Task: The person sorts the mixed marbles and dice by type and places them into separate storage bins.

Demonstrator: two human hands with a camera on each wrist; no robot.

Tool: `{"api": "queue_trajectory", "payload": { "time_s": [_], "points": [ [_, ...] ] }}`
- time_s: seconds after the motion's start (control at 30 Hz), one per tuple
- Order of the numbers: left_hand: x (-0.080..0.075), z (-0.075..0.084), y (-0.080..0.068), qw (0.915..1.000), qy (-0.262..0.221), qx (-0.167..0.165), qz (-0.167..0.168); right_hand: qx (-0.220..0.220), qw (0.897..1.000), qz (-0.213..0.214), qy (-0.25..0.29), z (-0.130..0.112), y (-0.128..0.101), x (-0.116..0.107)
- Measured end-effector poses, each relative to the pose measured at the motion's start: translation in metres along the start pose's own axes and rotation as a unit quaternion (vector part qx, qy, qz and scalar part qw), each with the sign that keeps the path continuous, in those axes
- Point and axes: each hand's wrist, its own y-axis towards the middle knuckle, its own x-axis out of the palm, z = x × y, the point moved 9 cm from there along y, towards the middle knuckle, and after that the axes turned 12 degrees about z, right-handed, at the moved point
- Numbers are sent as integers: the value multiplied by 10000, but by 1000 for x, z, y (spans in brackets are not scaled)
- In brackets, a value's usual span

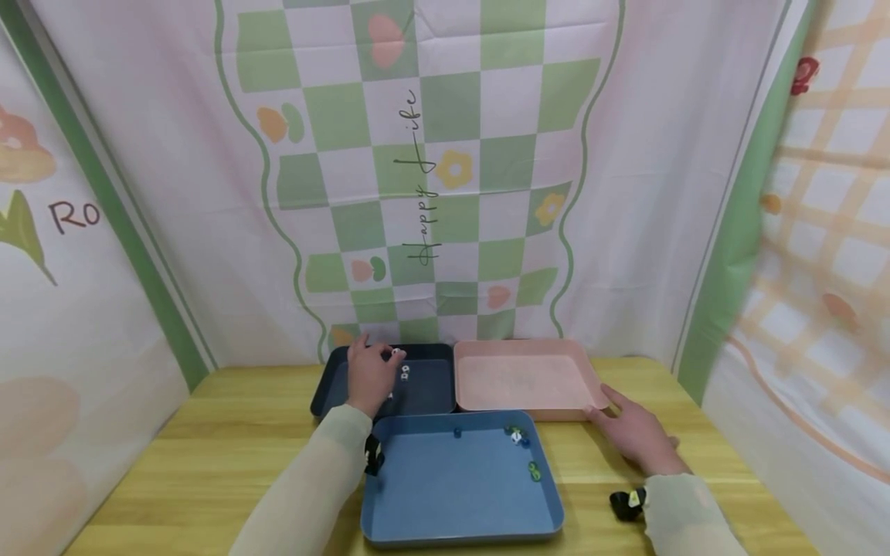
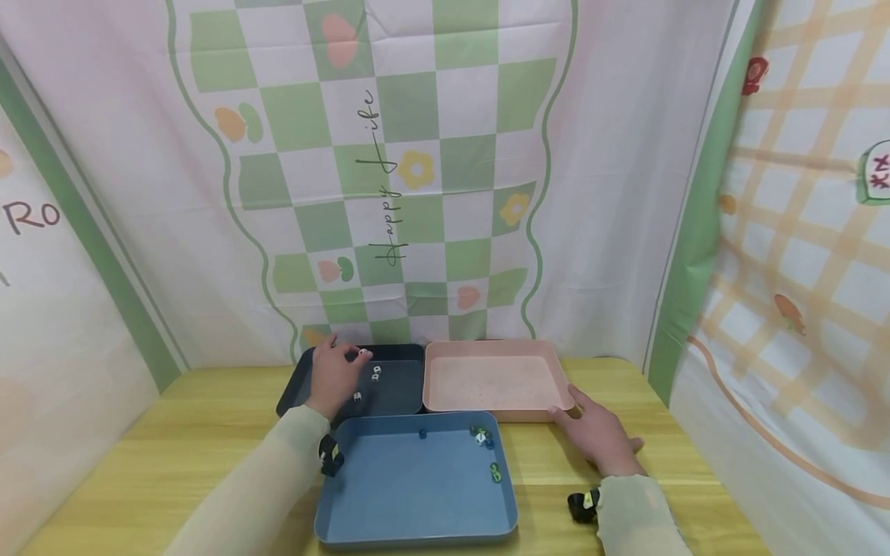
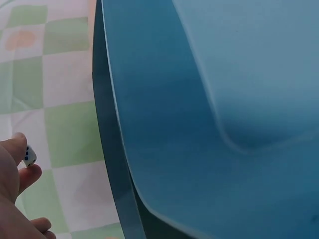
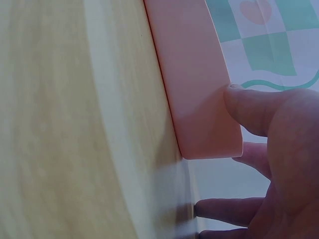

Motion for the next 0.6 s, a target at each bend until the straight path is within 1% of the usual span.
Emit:
{"api": "queue_trajectory", "payload": {
  "time_s": [0.23, 0.33, 0.6],
  "points": [
    [3, -5, 1, 9998, 102, -152, -122, 27, 10000, -29, -28, -1, 1, 1],
    [2, -5, 1, 9998, 86, -161, -105, 62, 10000, -36, -43, 0, 1, 1],
    [2, -6, 1, 9997, 67, -208, -69, -26, 10000, -4, -19, 2, 3, 2]
  ]
}}
